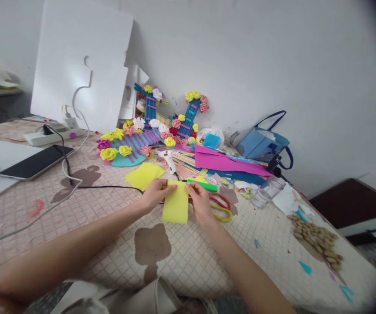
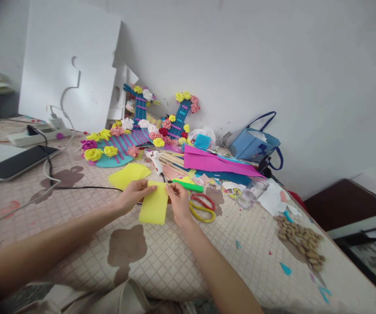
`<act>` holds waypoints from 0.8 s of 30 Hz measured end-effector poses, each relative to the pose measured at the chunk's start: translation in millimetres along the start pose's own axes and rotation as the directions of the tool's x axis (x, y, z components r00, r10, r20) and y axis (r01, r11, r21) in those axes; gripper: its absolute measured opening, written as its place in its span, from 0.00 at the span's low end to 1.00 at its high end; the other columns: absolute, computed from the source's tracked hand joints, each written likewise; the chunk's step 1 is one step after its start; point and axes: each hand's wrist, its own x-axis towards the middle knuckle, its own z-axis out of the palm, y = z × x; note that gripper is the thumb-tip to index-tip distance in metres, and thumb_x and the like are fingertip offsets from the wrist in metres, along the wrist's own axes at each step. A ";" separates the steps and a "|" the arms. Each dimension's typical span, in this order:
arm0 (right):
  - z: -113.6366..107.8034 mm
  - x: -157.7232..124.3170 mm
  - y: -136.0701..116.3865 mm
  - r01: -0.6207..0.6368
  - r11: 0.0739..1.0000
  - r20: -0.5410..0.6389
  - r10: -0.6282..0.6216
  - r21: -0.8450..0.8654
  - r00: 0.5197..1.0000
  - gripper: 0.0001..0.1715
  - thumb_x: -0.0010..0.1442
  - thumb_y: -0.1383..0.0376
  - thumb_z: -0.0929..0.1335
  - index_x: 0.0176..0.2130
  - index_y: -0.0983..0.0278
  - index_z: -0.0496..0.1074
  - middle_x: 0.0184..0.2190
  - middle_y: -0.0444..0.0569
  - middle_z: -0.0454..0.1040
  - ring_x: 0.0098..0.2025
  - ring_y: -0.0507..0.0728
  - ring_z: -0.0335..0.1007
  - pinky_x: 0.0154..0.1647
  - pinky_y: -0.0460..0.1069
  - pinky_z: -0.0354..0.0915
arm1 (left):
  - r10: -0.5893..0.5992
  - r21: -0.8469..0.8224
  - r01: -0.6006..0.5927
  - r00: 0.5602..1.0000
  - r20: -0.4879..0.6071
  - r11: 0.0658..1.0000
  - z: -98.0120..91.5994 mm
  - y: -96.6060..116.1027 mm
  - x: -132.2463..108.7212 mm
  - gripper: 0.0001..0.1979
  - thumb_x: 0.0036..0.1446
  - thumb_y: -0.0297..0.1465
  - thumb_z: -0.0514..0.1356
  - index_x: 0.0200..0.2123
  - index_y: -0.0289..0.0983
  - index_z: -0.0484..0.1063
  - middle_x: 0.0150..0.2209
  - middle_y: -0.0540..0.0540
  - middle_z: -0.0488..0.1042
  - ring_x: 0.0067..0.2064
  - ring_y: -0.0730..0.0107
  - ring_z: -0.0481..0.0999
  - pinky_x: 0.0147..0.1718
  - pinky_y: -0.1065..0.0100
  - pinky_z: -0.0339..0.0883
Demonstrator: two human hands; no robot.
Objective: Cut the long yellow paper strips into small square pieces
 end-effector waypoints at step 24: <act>-0.1 1.3 3.1 0.003 0.999 0.043 -0.004 0.032 0.999 0.14 0.49 0.55 0.69 0.26 0.62 0.65 0.21 0.39 0.62 0.22 0.48 0.57 0.21 0.44 0.56 | 0.036 0.038 -0.035 0.999 -0.014 0.999 -1.3 -2.8 2.0 0.18 0.41 0.40 0.66 0.25 0.35 0.62 0.21 0.54 0.68 0.22 0.77 0.68 0.20 0.76 0.58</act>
